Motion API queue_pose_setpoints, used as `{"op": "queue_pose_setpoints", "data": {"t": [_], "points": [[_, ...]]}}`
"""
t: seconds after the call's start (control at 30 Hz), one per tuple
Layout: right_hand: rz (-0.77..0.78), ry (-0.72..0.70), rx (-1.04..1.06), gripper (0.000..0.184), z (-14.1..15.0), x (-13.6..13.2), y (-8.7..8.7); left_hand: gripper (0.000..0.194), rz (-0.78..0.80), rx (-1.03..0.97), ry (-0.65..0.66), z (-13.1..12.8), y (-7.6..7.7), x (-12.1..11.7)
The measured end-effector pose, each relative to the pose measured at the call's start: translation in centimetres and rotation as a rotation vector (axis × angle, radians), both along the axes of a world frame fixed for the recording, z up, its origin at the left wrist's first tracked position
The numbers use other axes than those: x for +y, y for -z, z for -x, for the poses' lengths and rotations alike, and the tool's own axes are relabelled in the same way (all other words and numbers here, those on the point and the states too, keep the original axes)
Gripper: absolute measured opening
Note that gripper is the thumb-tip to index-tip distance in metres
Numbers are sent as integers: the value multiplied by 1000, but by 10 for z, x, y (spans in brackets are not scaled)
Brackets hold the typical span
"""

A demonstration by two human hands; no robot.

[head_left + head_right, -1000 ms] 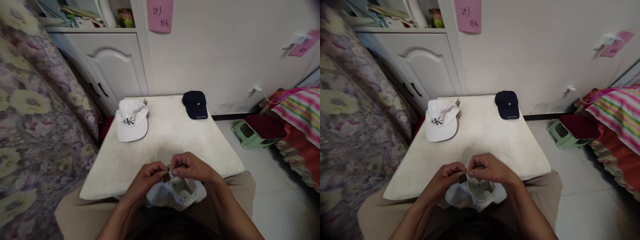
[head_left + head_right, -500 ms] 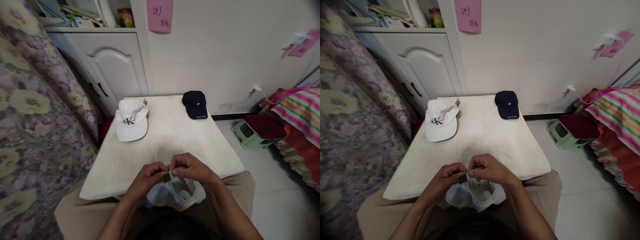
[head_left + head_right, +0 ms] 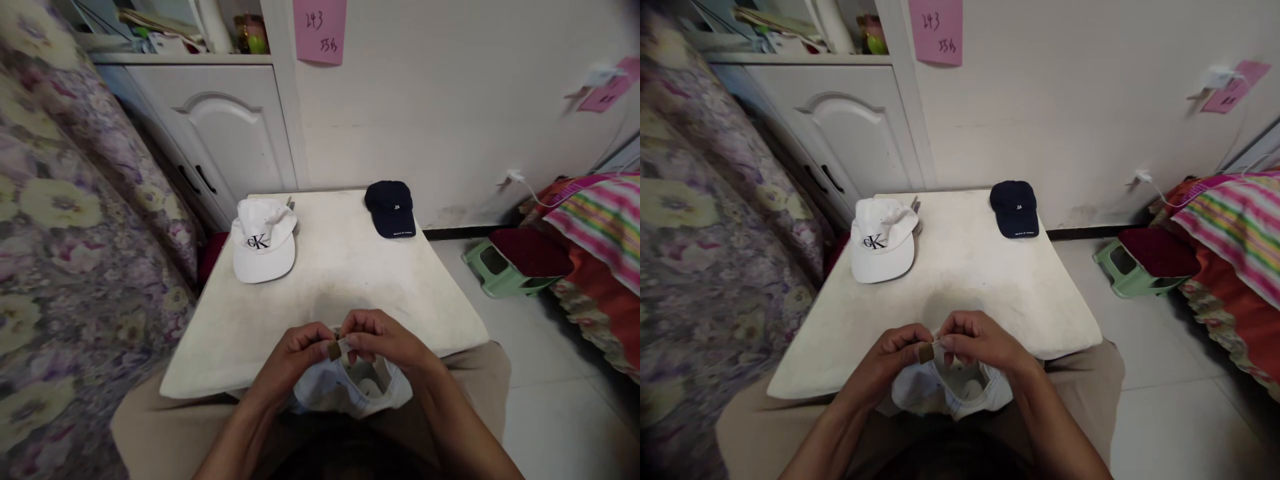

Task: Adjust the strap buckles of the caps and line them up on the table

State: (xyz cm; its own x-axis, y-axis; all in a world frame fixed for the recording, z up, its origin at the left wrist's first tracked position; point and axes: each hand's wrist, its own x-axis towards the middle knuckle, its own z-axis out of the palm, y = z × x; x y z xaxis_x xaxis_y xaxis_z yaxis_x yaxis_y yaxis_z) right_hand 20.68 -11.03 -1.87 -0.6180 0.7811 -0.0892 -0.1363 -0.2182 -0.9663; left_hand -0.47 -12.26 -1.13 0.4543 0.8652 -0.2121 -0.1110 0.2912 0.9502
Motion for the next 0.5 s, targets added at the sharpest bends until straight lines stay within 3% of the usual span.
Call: {"op": "queue_pose_setpoints", "data": {"t": [0.5], "points": [[13, -20, 64, 20, 2, -6, 2, 20, -7, 37, 89, -1, -5, 2]]}}
